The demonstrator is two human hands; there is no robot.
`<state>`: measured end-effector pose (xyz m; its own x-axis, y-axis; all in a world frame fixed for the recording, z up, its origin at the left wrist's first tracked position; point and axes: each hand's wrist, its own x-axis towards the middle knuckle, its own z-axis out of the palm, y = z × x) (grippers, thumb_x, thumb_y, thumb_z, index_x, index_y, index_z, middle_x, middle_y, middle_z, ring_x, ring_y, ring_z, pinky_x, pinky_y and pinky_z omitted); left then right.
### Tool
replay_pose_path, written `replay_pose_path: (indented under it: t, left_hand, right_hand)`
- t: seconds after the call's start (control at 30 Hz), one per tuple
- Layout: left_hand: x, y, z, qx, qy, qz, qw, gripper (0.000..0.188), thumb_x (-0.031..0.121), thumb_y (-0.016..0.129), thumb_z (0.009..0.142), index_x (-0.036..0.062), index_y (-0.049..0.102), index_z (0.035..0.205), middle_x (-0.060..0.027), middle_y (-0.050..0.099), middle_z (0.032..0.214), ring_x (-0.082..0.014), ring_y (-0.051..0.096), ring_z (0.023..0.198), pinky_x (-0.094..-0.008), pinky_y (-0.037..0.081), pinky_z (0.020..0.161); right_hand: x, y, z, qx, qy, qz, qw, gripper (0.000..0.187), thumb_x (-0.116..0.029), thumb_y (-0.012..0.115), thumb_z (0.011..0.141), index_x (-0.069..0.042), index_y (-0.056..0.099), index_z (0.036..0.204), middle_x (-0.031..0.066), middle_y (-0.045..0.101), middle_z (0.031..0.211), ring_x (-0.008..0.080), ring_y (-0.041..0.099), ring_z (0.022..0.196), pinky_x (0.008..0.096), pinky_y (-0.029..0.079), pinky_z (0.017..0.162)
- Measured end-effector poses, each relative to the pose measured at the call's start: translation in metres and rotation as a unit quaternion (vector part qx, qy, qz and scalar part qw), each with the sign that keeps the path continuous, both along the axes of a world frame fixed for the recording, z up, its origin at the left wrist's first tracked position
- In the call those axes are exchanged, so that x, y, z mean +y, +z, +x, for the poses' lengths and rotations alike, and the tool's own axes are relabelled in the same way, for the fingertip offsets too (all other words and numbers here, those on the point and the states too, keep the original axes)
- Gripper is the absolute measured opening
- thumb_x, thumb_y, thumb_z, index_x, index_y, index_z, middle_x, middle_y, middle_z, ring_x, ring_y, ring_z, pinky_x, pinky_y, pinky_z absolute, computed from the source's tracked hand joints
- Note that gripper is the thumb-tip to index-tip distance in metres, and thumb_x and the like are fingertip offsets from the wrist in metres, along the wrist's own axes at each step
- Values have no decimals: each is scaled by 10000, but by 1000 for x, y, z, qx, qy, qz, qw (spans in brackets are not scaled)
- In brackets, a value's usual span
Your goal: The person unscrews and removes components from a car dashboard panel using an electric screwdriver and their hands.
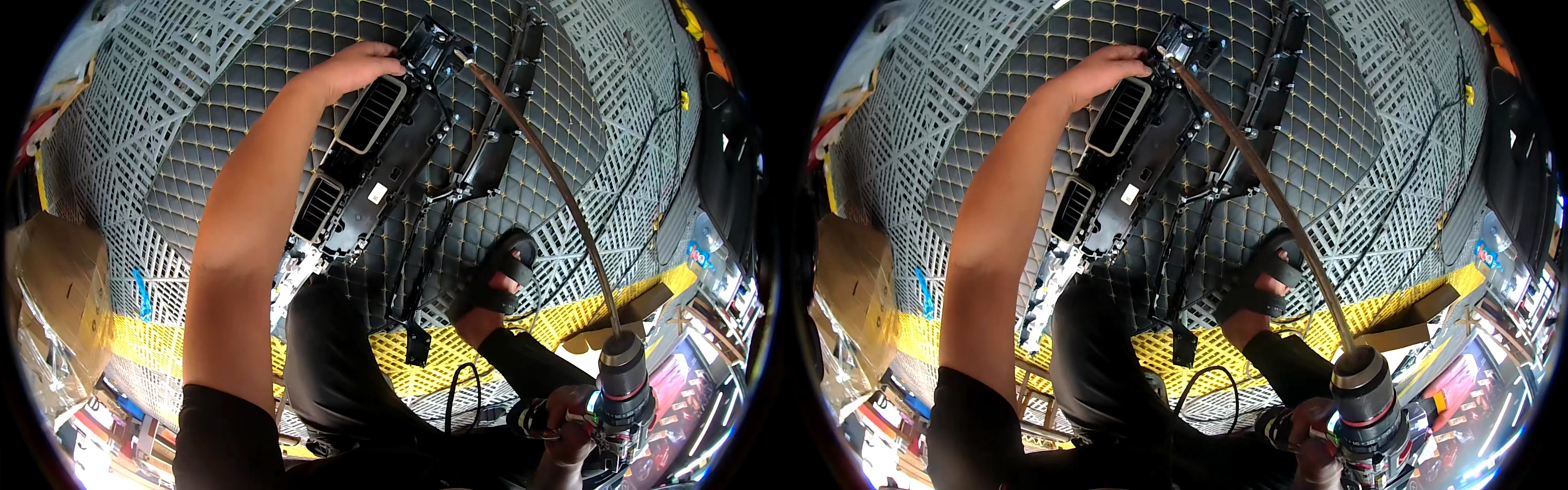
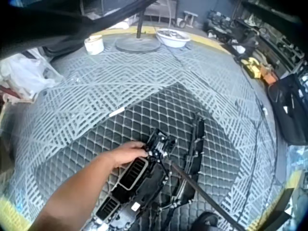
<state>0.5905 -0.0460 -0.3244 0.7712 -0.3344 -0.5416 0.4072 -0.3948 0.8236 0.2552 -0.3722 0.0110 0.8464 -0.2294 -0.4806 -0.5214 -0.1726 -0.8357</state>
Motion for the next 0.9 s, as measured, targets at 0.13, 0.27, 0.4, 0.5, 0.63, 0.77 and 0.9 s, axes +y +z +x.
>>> replay_pose_path:
  t: [0.13, 0.27, 0.4, 0.5, 0.63, 0.77, 0.9]
  left_hand:
    - [1, 12, -4, 128, 40, -146, 980, 681, 358, 704, 934, 38, 499, 1499, -88, 620, 1390, -185, 578, 1287, -360, 474, 1070]
    - [10, -7, -4, 185, 35, -349, 918, 734, 490, 646, 969, 65, 441, 1531, -93, 602, 1393, -225, 569, 1298, -402, 464, 1099]
    - [-12, 0, -21, 148, 71, -366, 916, 800, 500, 676, 943, 72, 364, 1543, -102, 559, 1416, -229, 538, 1322, -444, 490, 1069]
    - [-21, 11, -31, 178, 68, -333, 923, 806, 438, 741, 917, 59, 394, 1538, -128, 604, 1363, -233, 632, 1203, -401, 549, 1003]
    - [-17, 41, -35, 219, 50, -239, 945, 1088, 465, 818, 853, -44, 215, 1602, -213, 462, 1535, -282, 536, 1354, -404, 518, 1062]
    - [-24, 45, -43, 135, -44, -253, 957, 870, 396, 823, 867, -10, 430, 1529, -145, 586, 1413, -217, 556, 1282, -331, 469, 1060]
    - [-33, 50, -58, 52, -64, -207, 975, 561, 362, 840, 859, 2, 659, 1250, -59, 714, 1105, -139, 664, 998, -311, 541, 883]
  right_hand:
    - [-6, -4, -3, -4, -12, -9, 1000, 244, -140, 592, 794, -47, 571, 1018, 44, 544, 609, 178, 516, 569, 321, 431, 582]
    - [-13, -3, -6, 2, -24, 11, 1000, 246, -192, 633, 831, -57, 569, 1026, 46, 546, 611, 173, 517, 579, 322, 423, 574]
    - [-17, -5, -13, 8, -47, 4, 999, 263, -226, 661, 847, -58, 572, 1030, 45, 544, 619, 172, 518, 576, 320, 422, 574]
    - [-5, -3, -3, 10, -50, 20, 999, 258, -207, 658, 845, -51, 578, 1035, 45, 544, 624, 170, 520, 573, 319, 425, 581]
    - [-2, 0, 0, 5, -24, 24, 999, 235, -160, 636, 841, -41, 585, 1038, 46, 549, 633, 167, 522, 572, 320, 429, 587]
    - [0, 2, 1, -9, -11, 32, 999, 214, -115, 605, 835, -35, 590, 1033, 46, 554, 644, 167, 524, 564, 321, 428, 585]
    - [3, 3, 1, -8, -32, 11, 999, 176, -84, 597, 828, -37, 588, 997, 47, 548, 656, 167, 526, 552, 316, 416, 559]
